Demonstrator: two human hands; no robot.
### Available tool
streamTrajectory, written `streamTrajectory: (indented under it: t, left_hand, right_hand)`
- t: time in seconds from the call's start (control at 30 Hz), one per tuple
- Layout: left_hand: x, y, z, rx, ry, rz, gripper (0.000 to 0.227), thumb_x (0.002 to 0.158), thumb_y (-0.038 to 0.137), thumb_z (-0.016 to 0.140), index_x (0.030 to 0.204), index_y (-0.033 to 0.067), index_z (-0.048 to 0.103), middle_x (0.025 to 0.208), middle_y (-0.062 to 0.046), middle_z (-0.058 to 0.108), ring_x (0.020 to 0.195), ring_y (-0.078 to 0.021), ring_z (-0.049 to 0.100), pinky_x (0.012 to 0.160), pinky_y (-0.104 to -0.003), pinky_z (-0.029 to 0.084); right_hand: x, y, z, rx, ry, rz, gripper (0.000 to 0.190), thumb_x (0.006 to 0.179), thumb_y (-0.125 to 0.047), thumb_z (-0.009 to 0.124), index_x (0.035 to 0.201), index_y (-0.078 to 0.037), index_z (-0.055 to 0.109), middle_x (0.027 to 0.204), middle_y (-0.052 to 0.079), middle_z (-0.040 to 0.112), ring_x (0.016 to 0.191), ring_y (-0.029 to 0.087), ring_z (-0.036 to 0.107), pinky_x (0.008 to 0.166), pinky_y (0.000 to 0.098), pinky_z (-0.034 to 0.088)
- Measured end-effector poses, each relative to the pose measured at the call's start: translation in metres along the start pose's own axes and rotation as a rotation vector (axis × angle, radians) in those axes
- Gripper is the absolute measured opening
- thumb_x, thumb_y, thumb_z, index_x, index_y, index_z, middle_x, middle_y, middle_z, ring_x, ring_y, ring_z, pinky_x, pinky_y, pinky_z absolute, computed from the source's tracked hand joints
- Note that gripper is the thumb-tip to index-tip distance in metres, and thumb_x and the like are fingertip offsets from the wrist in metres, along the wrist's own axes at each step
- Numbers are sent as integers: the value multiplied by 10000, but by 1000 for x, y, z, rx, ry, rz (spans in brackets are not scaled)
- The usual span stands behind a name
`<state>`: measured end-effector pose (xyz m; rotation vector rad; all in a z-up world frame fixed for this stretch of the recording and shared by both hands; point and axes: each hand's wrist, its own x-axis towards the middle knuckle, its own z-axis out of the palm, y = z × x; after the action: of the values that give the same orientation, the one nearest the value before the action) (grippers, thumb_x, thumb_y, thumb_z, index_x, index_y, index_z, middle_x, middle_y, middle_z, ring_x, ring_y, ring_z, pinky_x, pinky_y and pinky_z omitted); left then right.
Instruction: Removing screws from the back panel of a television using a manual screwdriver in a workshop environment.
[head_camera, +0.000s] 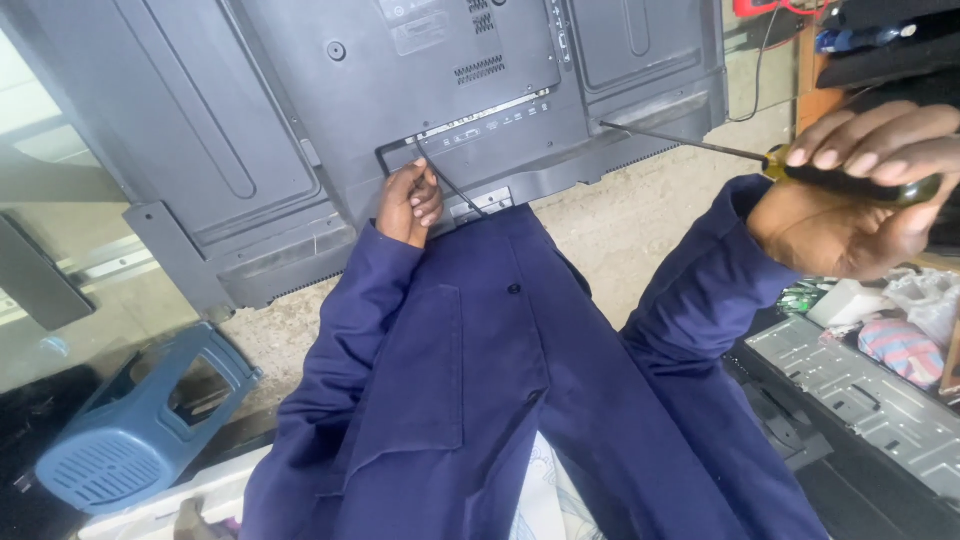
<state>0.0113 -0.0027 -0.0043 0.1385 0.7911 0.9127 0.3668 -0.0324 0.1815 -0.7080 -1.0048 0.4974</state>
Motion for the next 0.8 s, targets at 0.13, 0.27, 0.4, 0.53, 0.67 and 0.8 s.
streamTrajectory:
  t: [0.13, 0.27, 0.4, 0.53, 0.67, 0.8]
  left_hand:
    - [7, -7, -14, -37, 50, -60, 228, 911, 237, 566, 750, 77, 551, 533, 26, 327, 392, -81, 306, 345, -232, 256]
    - [13, -16, -25, -65, -80, 13, 203, 908, 158, 553, 996, -12, 618, 830, -139, 606, 655, -207, 597, 643, -359, 527]
    - [5, -8, -13, -193, -385, 110, 435, 913, 11, 525, 1337, -83, 507, 1364, -295, 524, 1306, -429, 502, 1125, -472, 434]
    - [-7, 7, 9, -249, -485, 158, 512, 914, -146, 391, 1420, -78, 430, 1468, -274, 427, 1410, -427, 377, 1204, -461, 357]
    - [-14, 16, 19, -158, -529, 159, 584, 892, -111, 399, 1472, -56, 360, 1525, -252, 370, 1455, -395, 341, 1235, -456, 321]
    - [-18, 19, 26, -136, -583, 167, 705, 821, -122, 389, 1514, -49, 283, 1574, -240, 301, 1508, -383, 260, 1274, -485, 252]
  right_hand:
    - [7, -4, 50, -358, -56, -302, 286, 1057, -265, 483, 1085, 20, 480, 875, 240, 423, 703, 345, 414, 616, 505, 427]
    - [12, -8, 84, -543, 79, -406, 307, 1022, -261, 513, 939, 34, 497, 793, 184, 428, 651, 309, 436, 582, 437, 450]
    - [11, 4, 63, -499, 0, -405, 353, 1018, -251, 554, 815, -29, 369, 703, 244, 442, 585, 385, 497, 553, 479, 485]
    - [-21, 31, 25, -593, -105, -77, 250, 1101, -172, 511, 1276, 4, 496, 810, 280, 484, 716, 401, 532, 681, 501, 501]
    - [-35, 34, 31, -769, -191, 100, 253, 1094, -207, 538, 1043, 40, 514, 934, 199, 569, 828, 307, 624, 784, 406, 562]
    - [-37, 14, 42, -804, -219, 0, 342, 1129, -265, 538, 1065, 68, 489, 879, 290, 590, 801, 373, 655, 722, 472, 616]
